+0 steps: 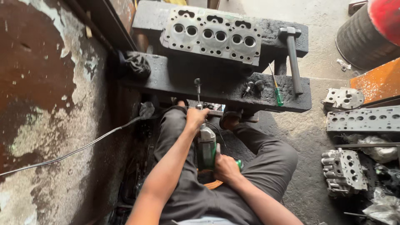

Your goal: The person uses a power drill to work on an engine cylinder head while sitting on the floor, holding the drill by hand and positioning it over the valve ports.

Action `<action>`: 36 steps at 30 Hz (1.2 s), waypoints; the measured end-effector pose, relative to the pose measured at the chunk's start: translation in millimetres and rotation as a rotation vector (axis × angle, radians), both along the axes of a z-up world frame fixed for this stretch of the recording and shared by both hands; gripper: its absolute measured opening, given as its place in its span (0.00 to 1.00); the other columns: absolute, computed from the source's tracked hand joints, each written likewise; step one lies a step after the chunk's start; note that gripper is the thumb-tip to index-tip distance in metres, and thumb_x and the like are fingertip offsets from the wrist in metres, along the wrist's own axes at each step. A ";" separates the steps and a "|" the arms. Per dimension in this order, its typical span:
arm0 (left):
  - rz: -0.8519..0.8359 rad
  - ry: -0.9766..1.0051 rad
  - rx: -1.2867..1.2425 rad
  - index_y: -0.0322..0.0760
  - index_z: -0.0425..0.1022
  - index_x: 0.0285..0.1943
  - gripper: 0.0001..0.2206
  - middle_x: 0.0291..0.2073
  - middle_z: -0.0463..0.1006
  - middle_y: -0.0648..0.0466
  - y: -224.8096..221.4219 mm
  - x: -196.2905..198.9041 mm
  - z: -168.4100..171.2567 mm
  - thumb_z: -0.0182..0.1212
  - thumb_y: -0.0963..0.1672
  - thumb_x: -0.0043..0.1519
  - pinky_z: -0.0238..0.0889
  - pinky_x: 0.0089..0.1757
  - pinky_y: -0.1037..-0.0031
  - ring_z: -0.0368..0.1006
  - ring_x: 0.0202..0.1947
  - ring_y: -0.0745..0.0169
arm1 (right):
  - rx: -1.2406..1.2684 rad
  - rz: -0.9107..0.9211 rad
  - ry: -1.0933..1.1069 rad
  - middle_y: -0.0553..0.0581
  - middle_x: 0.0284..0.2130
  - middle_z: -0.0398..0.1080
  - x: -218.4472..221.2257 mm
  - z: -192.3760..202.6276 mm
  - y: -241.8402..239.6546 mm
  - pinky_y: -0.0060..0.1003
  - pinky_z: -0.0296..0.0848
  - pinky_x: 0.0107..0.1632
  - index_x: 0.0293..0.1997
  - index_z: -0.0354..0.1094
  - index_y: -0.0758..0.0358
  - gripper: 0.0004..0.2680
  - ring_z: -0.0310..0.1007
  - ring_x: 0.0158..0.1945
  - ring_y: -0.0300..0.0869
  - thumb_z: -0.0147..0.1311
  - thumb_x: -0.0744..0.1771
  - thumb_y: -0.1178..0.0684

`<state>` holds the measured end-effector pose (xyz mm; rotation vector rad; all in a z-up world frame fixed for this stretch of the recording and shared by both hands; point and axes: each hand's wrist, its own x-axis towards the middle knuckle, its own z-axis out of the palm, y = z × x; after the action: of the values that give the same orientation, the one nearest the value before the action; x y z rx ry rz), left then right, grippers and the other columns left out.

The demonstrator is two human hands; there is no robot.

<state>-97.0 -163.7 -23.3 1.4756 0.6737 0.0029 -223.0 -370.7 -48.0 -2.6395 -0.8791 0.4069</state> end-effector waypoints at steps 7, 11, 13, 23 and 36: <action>-0.023 -0.068 -0.382 0.32 0.76 0.37 0.10 0.27 0.78 0.53 13.4 -19.6 11.5 0.68 0.45 0.57 0.69 0.28 0.74 0.76 0.25 0.62 | 0.068 0.051 -0.102 0.67 0.29 0.72 8.1 5.4 -19.7 0.51 0.72 0.36 0.70 0.38 0.81 0.39 0.74 0.31 0.58 0.65 0.57 0.54; -0.050 -0.182 -0.528 0.28 0.75 0.42 0.14 0.31 0.79 0.49 17.8 -14.7 14.0 0.64 0.47 0.59 0.71 0.31 0.75 0.78 0.29 0.63 | 0.019 0.036 -0.010 0.67 0.28 0.71 10.2 4.6 -11.2 0.51 0.72 0.35 0.71 0.35 0.84 0.39 0.74 0.31 0.58 0.62 0.58 0.57; -0.074 -0.221 -0.454 0.28 0.71 0.44 0.17 0.33 0.79 0.49 18.1 -17.8 10.6 0.67 0.47 0.58 0.73 0.32 0.74 0.79 0.31 0.63 | 0.070 0.034 -0.071 0.66 0.27 0.71 9.9 3.3 -12.4 0.51 0.71 0.35 0.70 0.36 0.83 0.38 0.73 0.30 0.58 0.62 0.57 0.57; -0.001 -0.278 -0.437 0.38 0.68 0.54 0.14 0.29 0.73 0.54 12.9 -16.0 26.0 0.56 0.49 0.67 0.70 0.28 0.73 0.75 0.24 0.64 | 0.144 0.073 -0.163 0.63 0.28 0.71 9.8 14.7 -13.6 0.48 0.71 0.35 0.71 0.37 0.84 0.37 0.73 0.30 0.55 0.60 0.58 0.57; 0.376 -0.428 -0.263 0.38 0.78 0.48 0.11 0.32 0.75 0.61 67.9 36.9 50.9 0.58 0.48 0.67 0.63 0.32 0.82 0.71 0.30 0.73 | 0.285 -0.010 -0.143 0.66 0.31 0.72 7.8 31.8 -18.0 0.50 0.73 0.36 0.70 0.42 0.82 0.40 0.74 0.33 0.58 0.67 0.55 0.52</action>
<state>-60.1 -95.9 27.6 1.0334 0.5643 0.4896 -215.2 -388.7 -16.2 -2.4294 -0.8931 0.0822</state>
